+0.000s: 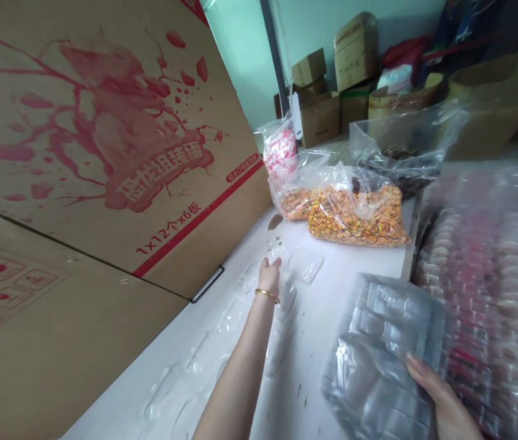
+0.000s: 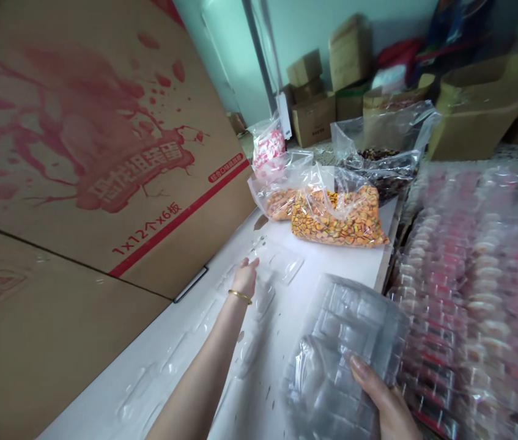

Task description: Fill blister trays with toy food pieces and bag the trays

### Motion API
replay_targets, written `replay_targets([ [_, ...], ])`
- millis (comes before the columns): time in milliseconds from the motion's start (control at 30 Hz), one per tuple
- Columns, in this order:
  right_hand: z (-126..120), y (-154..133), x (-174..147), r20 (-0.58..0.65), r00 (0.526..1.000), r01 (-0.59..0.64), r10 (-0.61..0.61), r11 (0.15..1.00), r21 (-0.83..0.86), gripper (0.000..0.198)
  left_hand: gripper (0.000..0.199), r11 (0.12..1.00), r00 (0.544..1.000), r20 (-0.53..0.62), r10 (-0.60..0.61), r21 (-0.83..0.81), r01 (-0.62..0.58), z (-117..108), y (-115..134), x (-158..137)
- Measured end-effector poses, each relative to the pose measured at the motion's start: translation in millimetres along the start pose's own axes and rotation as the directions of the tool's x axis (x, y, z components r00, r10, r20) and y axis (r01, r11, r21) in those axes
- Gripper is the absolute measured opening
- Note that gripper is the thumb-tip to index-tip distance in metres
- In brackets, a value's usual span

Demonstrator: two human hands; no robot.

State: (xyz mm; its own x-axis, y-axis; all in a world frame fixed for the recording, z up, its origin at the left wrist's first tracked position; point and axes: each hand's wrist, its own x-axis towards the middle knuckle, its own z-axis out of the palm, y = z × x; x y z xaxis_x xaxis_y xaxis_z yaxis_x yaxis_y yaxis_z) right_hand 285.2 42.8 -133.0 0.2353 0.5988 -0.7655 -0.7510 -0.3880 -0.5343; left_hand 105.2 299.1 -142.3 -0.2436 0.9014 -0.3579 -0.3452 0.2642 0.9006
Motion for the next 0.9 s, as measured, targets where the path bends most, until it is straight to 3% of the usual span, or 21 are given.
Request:
replay_targets([
  [67, 3, 2, -4, 0.014, 1.0, -0.001, 0.0, 1.0, 0.018, 0.042, 0.043, 0.963, 0.978, 0.134, 0.162, 0.194, -0.186, -9, -6, -16],
  [100, 5, 2, -8, 0.013, 1.0, 0.012, -0.012, 1.0, 0.016, 0.043, 0.047, 0.887, 0.938, 0.255, 0.236, 0.338, -0.315, -13, -10, -22],
  [167, 9, 1, -19, 0.016, 0.998, 0.053, -0.052, 0.999, -0.009, 0.043, 0.048, 0.604, 0.833, 0.478, 0.28, 0.586, -0.539, -22, -17, -31],
  [200, 11, -1, -26, 0.026, 0.997, 0.08, -0.079, 0.997, -0.02, 0.042, 0.045, 0.462, 0.81, 0.521, 0.27, 0.668, -0.583, -25, -18, -33],
  [233, 14, -2, -34, 0.042, 0.993, 0.108, -0.107, 0.994, -0.026, 0.04, 0.043, 0.375, 0.816, 0.511, 0.271, 0.724, -0.579, -27, -16, -36],
  [300, 19, -5, -49, 0.086, 0.986, 0.148, -0.145, 0.988, -0.034, 0.039, 0.039, 0.325, 0.824, 0.478, 0.304, 0.761, -0.562, -27, -6, -48],
  [367, 22, -6, -62, 0.117, 0.977, 0.182, -0.177, 0.983, -0.029, 0.04, 0.037, 0.391, 0.779, 0.553, 0.296, 0.674, -0.627, -22, 11, -74],
  [433, 22, -5, -70, 0.127, 0.966, 0.232, -0.227, 0.972, -0.027, 0.045, 0.032, 0.515, 0.683, 0.701, 0.205, 0.516, -0.685, -18, 31, -117],
  [533, 19, 2, -75, 0.162, 0.93, 0.34, -0.329, 0.939, -0.048, 0.056, 0.028, 0.66, 0.539, 0.843, -0.006, 0.408, -0.631, -14, 52, -191],
  [567, 17, 5, -76, 0.182, 0.916, 0.373, -0.358, 0.926, -0.055, 0.06, 0.027, 0.687, 0.515, 0.855, -0.051, 0.405, -0.603, -14, 55, -213],
  [633, 13, 12, -76, 0.199, 0.892, 0.425, -0.407, 0.904, -0.055, 0.064, 0.024, 0.723, 0.524, 0.846, -0.097, 0.422, -0.548, -15, 54, -244],
  [700, 9, 18, -78, 0.183, 0.882, 0.451, -0.435, 0.891, -0.054, 0.065, 0.024, 0.731, 0.582, 0.807, -0.101, 0.457, -0.506, -16, 47, -262],
  [800, 2, 23, -84, 0.182, 0.888, 0.435, -0.422, 0.899, -0.042, 0.067, 0.024, 0.755, 0.66, 0.745, -0.099, 0.488, -0.437, -16, 35, -274],
  [900, -4, 22, -94, 0.185, 0.914, 0.366, -0.361, 0.93, 0.006, 0.069, 0.028, 0.854, 0.712, 0.692, -0.118, 0.437, -0.283, -12, 24, -282],
])
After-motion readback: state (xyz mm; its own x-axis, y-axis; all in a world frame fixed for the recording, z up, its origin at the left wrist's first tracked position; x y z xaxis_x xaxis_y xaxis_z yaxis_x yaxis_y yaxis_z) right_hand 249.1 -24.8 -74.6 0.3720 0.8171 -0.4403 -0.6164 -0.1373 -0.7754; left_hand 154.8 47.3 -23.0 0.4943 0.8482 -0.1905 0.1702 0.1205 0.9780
